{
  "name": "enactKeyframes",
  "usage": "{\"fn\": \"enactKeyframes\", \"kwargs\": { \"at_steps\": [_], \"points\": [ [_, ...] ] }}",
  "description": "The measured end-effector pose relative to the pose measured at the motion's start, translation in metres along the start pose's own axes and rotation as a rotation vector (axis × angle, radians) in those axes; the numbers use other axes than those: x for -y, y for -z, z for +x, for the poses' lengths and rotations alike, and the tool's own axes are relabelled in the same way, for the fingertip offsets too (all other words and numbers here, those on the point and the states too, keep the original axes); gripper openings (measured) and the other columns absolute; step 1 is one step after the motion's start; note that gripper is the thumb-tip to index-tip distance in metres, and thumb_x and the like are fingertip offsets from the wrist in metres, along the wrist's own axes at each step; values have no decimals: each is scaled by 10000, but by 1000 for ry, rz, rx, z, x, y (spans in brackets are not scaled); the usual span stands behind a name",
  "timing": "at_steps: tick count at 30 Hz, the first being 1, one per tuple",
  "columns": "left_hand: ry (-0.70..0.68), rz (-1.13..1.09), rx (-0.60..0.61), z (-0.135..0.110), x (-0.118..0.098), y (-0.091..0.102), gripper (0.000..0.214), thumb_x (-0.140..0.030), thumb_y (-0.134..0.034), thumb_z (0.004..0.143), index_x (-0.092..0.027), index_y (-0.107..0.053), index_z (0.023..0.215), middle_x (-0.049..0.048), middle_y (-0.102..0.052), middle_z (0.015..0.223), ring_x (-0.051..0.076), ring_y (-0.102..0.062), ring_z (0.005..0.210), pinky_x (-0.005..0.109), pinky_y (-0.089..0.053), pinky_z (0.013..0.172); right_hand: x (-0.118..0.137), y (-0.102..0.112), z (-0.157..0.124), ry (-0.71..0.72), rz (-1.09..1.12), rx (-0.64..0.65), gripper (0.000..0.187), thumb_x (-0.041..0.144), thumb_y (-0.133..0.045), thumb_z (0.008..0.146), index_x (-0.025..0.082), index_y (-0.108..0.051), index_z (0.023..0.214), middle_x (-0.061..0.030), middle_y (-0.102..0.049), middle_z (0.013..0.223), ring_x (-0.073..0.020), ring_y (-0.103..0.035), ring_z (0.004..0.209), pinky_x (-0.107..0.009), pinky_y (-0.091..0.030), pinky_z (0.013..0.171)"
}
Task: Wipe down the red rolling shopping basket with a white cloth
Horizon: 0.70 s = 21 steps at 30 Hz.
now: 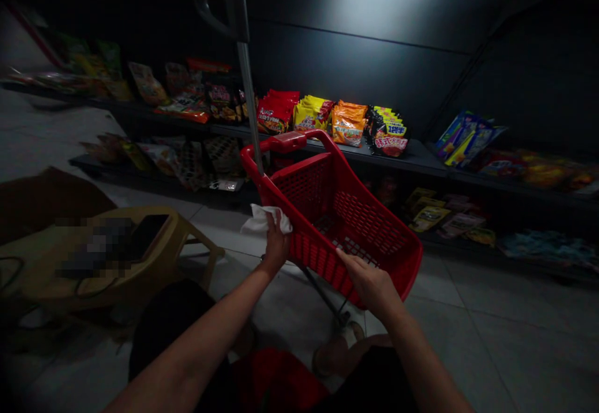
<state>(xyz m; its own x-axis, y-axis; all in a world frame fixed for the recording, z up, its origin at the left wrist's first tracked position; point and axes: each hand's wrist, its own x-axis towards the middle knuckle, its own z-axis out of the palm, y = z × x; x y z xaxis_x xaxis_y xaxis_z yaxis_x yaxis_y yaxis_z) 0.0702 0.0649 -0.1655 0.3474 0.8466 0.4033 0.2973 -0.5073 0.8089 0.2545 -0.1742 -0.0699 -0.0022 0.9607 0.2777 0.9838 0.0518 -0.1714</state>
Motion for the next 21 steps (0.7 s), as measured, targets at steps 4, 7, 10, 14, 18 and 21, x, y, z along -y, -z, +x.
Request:
{"fn": "enactKeyframes", "kwargs": {
  "at_steps": [4,7,10,14,18,21],
  "points": [
    [34,-84,50,-33,13,-1,615,-265,-409,978,-188,-276,1574,114,-109,1701,233,63,1570,474,-154,1262,0,-2,0,9,-1,-18,659,93,-378,985,347,-270,1583,-32,-625,1397,-143,-699,1126,-230,-601,876],
    [-54,-106,40,-24,-12,10,660,-305,-425,992,-191,-190,1598,133,35,1706,263,3,1575,483,-179,1257,0,-4,-1,14,-7,-26,652,101,-376,991,346,-262,1584,-38,-623,1398,-140,-701,1124,-220,-602,863],
    [-255,-193,7,-8,-52,11,720,-319,-436,1002,-253,-71,1619,88,111,1706,258,46,1573,474,-130,1273,2,-3,-1,38,-16,-39,653,98,-374,990,346,-263,1584,-39,-615,1412,-142,-692,1146,-227,-596,889],
    [-165,-174,-54,-29,-72,-14,810,-280,-410,1005,-243,135,1602,116,217,1678,276,78,1565,496,-151,1268,5,-2,1,27,-26,-28,648,106,-365,995,348,-253,1586,-35,-615,1411,-140,-697,1135,-226,-604,873],
    [-314,-14,292,-75,-52,-31,832,-252,-490,955,-235,9,1622,173,61,1692,348,-122,1555,547,-342,1180,1,-2,0,41,-12,-52,623,127,-366,1006,351,-271,1580,-28,-621,1406,-142,-677,1179,-243,-593,924],
    [-422,41,325,-67,-40,-17,833,-227,-534,929,-268,-73,1621,147,1,1698,355,-167,1547,556,-362,1165,-1,-2,0,36,5,-52,608,139,-369,1013,347,-280,1577,-29,-617,1412,-140,-673,1186,-249,-585,949]
  ]
}}
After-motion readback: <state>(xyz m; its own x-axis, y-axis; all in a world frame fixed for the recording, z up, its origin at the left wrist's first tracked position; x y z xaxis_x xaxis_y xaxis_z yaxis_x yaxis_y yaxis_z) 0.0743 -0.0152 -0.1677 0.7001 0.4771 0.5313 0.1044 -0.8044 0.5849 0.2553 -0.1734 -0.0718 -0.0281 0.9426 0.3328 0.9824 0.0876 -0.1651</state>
